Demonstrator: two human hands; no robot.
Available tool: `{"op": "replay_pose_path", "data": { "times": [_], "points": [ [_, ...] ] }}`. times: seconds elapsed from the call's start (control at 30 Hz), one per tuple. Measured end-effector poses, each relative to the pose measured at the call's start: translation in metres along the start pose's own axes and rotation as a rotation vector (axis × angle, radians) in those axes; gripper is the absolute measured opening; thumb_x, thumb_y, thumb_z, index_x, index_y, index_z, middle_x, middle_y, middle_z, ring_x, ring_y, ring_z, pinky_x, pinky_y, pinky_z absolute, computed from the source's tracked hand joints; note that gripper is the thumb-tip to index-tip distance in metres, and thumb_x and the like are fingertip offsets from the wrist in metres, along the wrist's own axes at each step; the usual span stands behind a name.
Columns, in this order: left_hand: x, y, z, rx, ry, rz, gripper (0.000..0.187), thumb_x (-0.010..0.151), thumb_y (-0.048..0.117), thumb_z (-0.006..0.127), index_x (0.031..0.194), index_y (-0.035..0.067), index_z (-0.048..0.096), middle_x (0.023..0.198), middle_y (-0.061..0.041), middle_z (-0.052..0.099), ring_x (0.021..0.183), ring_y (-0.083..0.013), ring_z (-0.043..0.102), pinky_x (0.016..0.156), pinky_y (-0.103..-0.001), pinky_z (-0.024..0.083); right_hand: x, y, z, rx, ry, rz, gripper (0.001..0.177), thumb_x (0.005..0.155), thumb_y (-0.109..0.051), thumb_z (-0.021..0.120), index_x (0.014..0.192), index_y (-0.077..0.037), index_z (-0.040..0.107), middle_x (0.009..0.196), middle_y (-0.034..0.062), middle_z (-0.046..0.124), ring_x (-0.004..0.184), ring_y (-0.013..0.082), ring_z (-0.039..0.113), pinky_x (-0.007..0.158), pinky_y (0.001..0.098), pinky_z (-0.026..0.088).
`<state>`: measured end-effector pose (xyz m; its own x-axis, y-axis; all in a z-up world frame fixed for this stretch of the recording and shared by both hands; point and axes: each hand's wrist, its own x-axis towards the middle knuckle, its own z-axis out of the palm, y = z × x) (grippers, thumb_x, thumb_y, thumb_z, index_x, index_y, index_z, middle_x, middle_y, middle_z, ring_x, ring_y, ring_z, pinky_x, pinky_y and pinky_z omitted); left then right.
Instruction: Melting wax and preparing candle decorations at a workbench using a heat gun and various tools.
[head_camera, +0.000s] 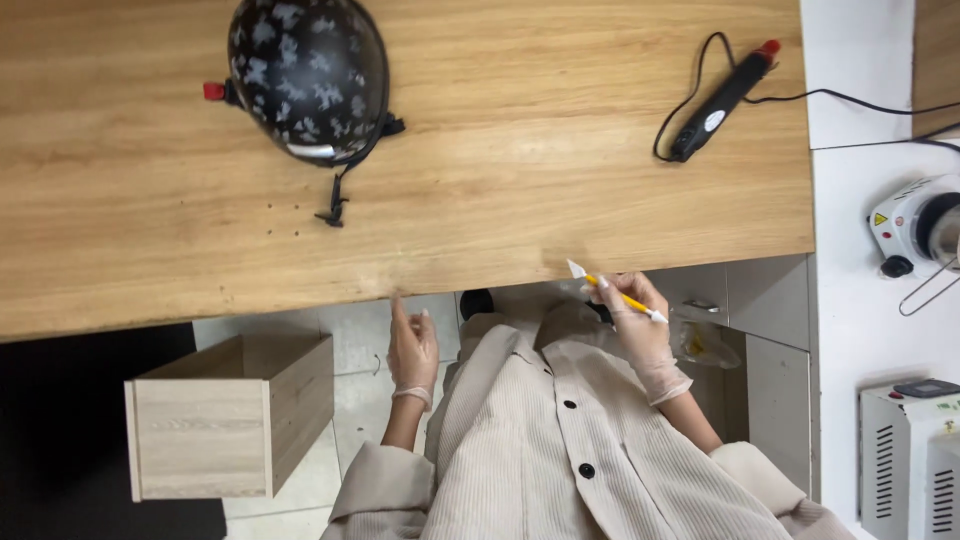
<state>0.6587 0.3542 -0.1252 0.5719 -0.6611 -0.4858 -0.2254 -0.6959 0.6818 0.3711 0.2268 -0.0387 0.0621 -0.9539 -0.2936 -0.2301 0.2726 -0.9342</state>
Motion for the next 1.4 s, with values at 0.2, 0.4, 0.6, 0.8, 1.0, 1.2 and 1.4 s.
{"op": "replay_pose_path", "data": {
  "times": [0.2,0.4,0.6,0.8,1.0,1.2,1.4],
  "points": [
    [0.015,-0.003,0.001,0.265,-0.003,0.145,0.075,0.104,0.040,0.050,0.164,0.011,0.017,0.099,-0.011,0.069,0.079,-0.0269,0.070,0.070,-0.043,0.059,-0.020,0.016,0.013,-0.009,-0.031,0.104,0.014,0.101,-0.012,0.064,0.096,0.001,0.063,0.096,0.0133,0.076,0.089,0.0135,0.072,0.085,0.0274,0.060],
    [0.010,0.015,0.025,0.394,-0.142,0.292,0.077,0.101,0.043,0.052,0.164,0.015,0.017,0.100,-0.013,0.069,0.082,-0.0299,0.069,0.070,-0.045,0.058,-0.037,0.035,0.005,0.020,0.056,0.143,0.016,0.100,-0.013,0.066,0.095,0.001,0.062,0.095,0.0133,0.076,0.086,0.0136,0.070,0.081,0.0269,0.058],
    [0.015,0.061,0.051,0.555,-0.250,0.521,0.079,0.099,0.045,0.055,0.163,0.019,0.018,0.102,-0.015,0.070,0.085,-0.0331,0.069,0.070,-0.048,0.057,-0.040,0.036,-0.001,0.047,0.112,0.135,0.015,0.099,-0.013,0.066,0.096,0.001,0.065,0.093,0.0124,0.076,0.086,0.0127,0.069,0.081,0.0258,0.057],
    [0.005,0.090,0.081,0.554,-0.383,0.673,0.076,0.100,0.047,0.051,0.163,0.021,0.017,0.112,-0.019,0.068,0.090,-0.0393,0.068,0.074,-0.052,0.056,-0.038,0.044,-0.023,0.087,0.232,0.122,0.014,0.100,-0.013,0.065,0.097,0.001,0.064,0.093,0.0105,0.077,0.087,0.0122,0.071,0.081,0.0259,0.058],
    [-0.004,0.125,0.109,0.668,-0.502,0.750,0.073,0.102,0.049,0.046,0.163,0.023,0.015,0.115,-0.018,0.068,0.098,-0.0385,0.068,0.083,-0.051,0.055,-0.034,0.034,-0.068,0.164,0.366,0.124,0.015,0.099,-0.015,0.063,0.098,0.000,0.065,0.094,0.0083,0.077,0.086,0.0116,0.071,0.080,0.0254,0.057],
    [-0.013,0.163,0.147,0.471,-0.527,0.842,0.076,0.101,0.049,0.044,0.163,0.021,0.007,0.127,-0.026,0.064,0.101,-0.0453,0.065,0.081,-0.054,0.053,-0.012,0.043,-0.146,0.267,0.533,0.090,0.015,0.100,-0.015,0.064,0.097,-0.001,0.066,0.093,0.0113,0.078,0.082,0.0131,0.068,0.077,0.0270,0.056],
    [-0.055,0.231,0.209,0.674,-0.586,0.781,0.082,0.099,0.055,0.042,0.163,0.025,0.002,0.108,-0.022,0.070,0.087,-0.0419,0.070,0.073,-0.052,0.056,-0.001,-0.011,-0.231,0.388,0.565,0.041,0.017,0.100,-0.017,0.062,0.098,-0.001,0.066,0.095,0.0116,0.078,0.084,0.0131,0.070,0.081,0.0282,0.058]
  ]
}}
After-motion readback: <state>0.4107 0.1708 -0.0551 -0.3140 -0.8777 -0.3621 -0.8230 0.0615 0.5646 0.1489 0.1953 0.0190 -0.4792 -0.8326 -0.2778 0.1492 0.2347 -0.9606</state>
